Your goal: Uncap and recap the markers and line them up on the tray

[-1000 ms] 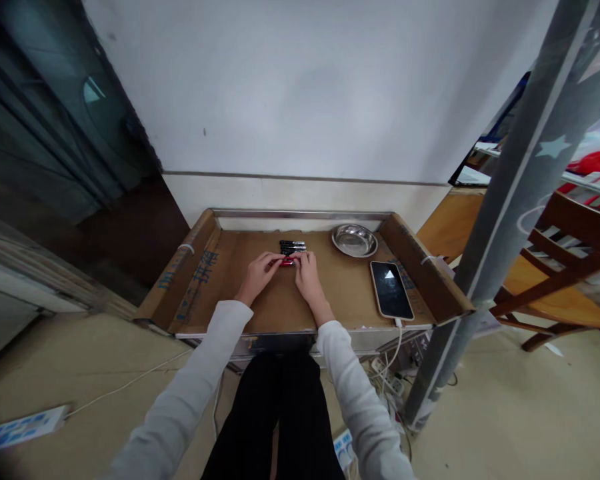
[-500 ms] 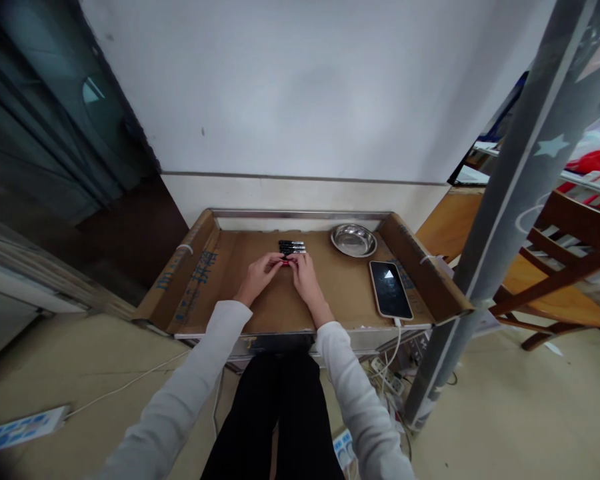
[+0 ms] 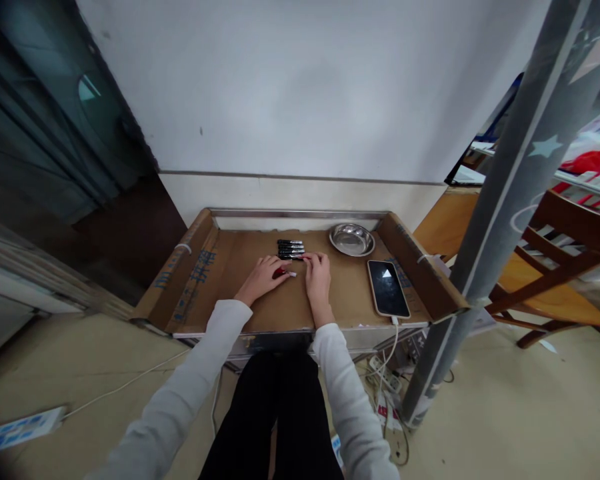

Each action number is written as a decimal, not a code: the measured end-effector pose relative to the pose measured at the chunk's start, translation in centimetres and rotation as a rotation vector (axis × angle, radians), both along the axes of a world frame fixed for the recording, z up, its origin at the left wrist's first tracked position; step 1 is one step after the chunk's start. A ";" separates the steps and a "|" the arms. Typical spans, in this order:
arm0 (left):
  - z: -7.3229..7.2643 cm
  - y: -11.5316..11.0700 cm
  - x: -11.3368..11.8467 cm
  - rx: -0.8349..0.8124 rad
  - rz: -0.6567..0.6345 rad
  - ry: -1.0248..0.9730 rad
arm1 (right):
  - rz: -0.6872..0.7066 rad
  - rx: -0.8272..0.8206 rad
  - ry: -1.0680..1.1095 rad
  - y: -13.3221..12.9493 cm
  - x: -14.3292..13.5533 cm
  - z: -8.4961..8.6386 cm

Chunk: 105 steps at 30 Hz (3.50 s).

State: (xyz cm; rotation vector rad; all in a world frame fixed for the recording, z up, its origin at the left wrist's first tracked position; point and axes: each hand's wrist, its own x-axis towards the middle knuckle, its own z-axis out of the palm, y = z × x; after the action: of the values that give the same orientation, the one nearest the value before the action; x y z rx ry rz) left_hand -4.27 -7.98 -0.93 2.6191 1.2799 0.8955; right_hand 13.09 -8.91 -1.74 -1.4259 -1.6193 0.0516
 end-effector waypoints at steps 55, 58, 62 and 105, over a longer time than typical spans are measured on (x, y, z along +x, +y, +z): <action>-0.9 1.8 0.2 0.004 0.066 -0.078 | -0.178 -0.248 -0.435 -0.1 -1.1 -0.4; -0.9 1.8 0.3 -0.015 0.060 -0.074 | -0.164 -0.254 -0.432 -0.1 -1.1 -0.4; -0.6 1.5 0.4 -0.012 0.066 -0.086 | -0.189 -0.258 -0.408 -0.2 -1.0 -0.5; -0.2 1.2 0.2 -0.005 0.041 -0.001 | -0.286 -0.207 -0.337 -0.7 0.0 -0.2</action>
State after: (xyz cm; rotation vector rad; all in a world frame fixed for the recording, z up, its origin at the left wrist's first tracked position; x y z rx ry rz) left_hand -4.08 -6.74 -1.11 2.5972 1.3381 0.8983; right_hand 13.08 -9.65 -1.89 -1.8945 -1.6957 -0.2017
